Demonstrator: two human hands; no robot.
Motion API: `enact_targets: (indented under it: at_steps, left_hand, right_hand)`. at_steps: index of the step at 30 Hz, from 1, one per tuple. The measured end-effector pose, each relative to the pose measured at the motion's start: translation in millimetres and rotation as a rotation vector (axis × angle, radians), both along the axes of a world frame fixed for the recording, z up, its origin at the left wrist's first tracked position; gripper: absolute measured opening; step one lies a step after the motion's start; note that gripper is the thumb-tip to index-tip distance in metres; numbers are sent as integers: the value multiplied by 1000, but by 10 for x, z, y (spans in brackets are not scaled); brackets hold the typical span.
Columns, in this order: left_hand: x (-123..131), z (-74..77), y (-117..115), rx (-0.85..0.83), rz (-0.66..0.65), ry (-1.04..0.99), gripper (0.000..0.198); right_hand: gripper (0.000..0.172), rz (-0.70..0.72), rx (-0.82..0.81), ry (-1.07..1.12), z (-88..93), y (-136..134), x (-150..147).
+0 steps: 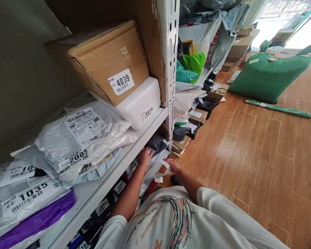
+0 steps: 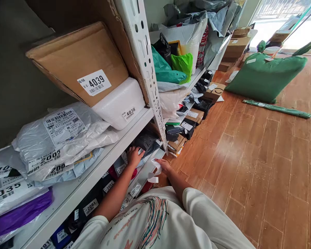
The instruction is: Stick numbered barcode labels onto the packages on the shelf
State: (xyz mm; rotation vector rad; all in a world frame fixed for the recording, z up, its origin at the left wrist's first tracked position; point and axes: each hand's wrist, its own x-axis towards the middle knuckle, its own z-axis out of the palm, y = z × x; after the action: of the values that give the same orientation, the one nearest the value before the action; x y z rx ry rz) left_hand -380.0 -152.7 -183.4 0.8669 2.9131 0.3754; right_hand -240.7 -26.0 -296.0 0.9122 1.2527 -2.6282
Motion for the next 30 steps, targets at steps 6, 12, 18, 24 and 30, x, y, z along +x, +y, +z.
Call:
enact_targets:
  at_steps: [6,12,18,24,30]
  left_hand:
    - [137,1,-162,130,60,142,39]
    - [6,303,245,109,-201,125,32]
    - [-74,258,163,78,-348,28,22]
    - [-10,99,-122,134,-385,39,20]
    - [67,-2,-137,128,-402,65,20]
  right_hand:
    - [43,-111,-117,-36,-22,326,367]
    - [47,-152,-141,48,155,567,415]
    - [41,-66,-104,197,430,553,186]
    - [37,3,-94,283,608,526,103]
    - [42,75,-99,312,610,459,-31]
